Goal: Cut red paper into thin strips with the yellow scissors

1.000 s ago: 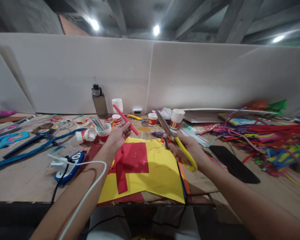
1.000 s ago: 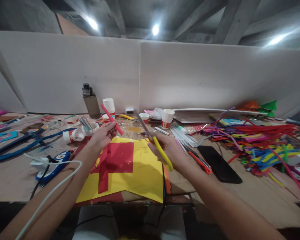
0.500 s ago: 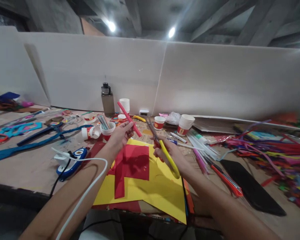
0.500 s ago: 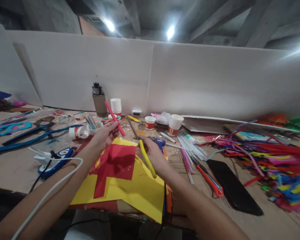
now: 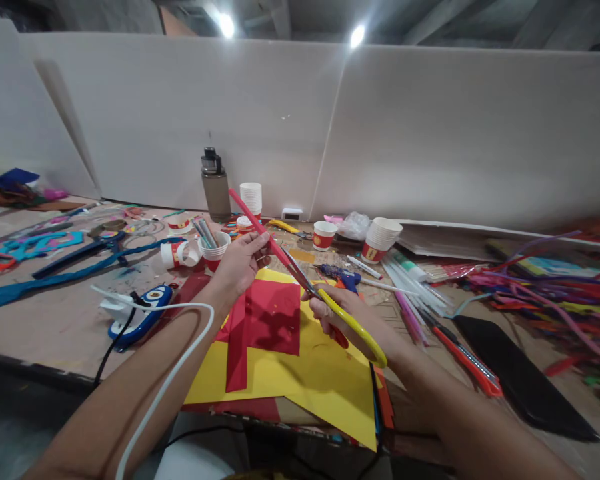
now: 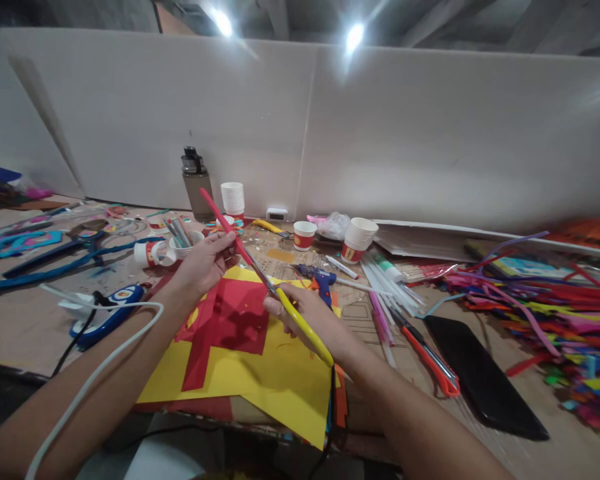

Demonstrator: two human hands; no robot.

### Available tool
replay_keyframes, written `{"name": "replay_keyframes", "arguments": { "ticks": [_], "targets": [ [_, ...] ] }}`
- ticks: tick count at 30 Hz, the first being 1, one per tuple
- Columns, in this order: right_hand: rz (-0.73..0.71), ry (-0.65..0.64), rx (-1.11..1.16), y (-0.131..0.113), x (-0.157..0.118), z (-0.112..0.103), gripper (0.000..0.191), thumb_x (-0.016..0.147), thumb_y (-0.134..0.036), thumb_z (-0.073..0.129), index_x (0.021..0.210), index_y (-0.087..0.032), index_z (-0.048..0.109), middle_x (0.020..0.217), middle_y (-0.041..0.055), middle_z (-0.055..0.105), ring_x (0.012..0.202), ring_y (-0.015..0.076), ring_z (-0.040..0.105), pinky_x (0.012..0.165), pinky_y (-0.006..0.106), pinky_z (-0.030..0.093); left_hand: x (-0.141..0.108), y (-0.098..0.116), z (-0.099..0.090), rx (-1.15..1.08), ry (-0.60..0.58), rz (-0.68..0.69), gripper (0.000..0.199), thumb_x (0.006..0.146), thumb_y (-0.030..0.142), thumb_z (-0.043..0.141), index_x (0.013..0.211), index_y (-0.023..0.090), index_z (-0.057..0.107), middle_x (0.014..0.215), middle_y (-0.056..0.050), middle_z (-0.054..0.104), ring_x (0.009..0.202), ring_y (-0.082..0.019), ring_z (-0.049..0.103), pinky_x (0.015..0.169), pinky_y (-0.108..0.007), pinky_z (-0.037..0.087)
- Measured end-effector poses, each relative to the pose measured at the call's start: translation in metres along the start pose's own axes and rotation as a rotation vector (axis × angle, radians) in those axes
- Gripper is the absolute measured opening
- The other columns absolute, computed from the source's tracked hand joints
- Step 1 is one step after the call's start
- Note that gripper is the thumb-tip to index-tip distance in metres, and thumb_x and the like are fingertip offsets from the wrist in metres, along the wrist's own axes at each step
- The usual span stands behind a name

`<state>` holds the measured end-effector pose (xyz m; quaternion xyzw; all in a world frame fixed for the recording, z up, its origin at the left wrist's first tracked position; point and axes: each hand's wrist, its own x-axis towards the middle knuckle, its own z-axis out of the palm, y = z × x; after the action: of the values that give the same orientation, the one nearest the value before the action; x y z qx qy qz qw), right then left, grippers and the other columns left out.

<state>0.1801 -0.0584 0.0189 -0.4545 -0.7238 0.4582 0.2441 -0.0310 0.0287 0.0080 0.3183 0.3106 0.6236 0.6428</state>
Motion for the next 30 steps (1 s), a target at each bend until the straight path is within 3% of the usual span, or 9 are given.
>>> {"name": "replay_keyframes", "arguments": {
  "ticks": [10,30],
  "targets": [
    [0.011,0.026,0.001,0.005,0.001,0.002,0.044,0.084,-0.062,0.045,0.085,-0.018,0.05,0.065,-0.0035,0.043,0.048,0.0061,0.04,0.039,0.019,0.029,0.001,-0.002,-0.003,0.085,-0.02,0.014,0.025,0.064,0.024,0.076,0.073,0.014,0.055,0.067,0.002,0.063,0.056,-0.008,0.059,0.051,-0.02,0.042],
    [-0.043,0.051,-0.103,-0.005,0.001,0.001,0.044,0.085,-0.061,0.043,0.078,-0.018,0.051,0.054,-0.0039,0.039,0.049,0.0092,0.036,0.045,0.022,0.031,-0.001,-0.006,-0.002,0.095,-0.036,0.007,0.023,0.067,0.025,0.075,0.075,0.014,0.055,0.067,0.001,0.064,0.056,-0.008,0.06,0.053,-0.019,0.043]
  ]
}}
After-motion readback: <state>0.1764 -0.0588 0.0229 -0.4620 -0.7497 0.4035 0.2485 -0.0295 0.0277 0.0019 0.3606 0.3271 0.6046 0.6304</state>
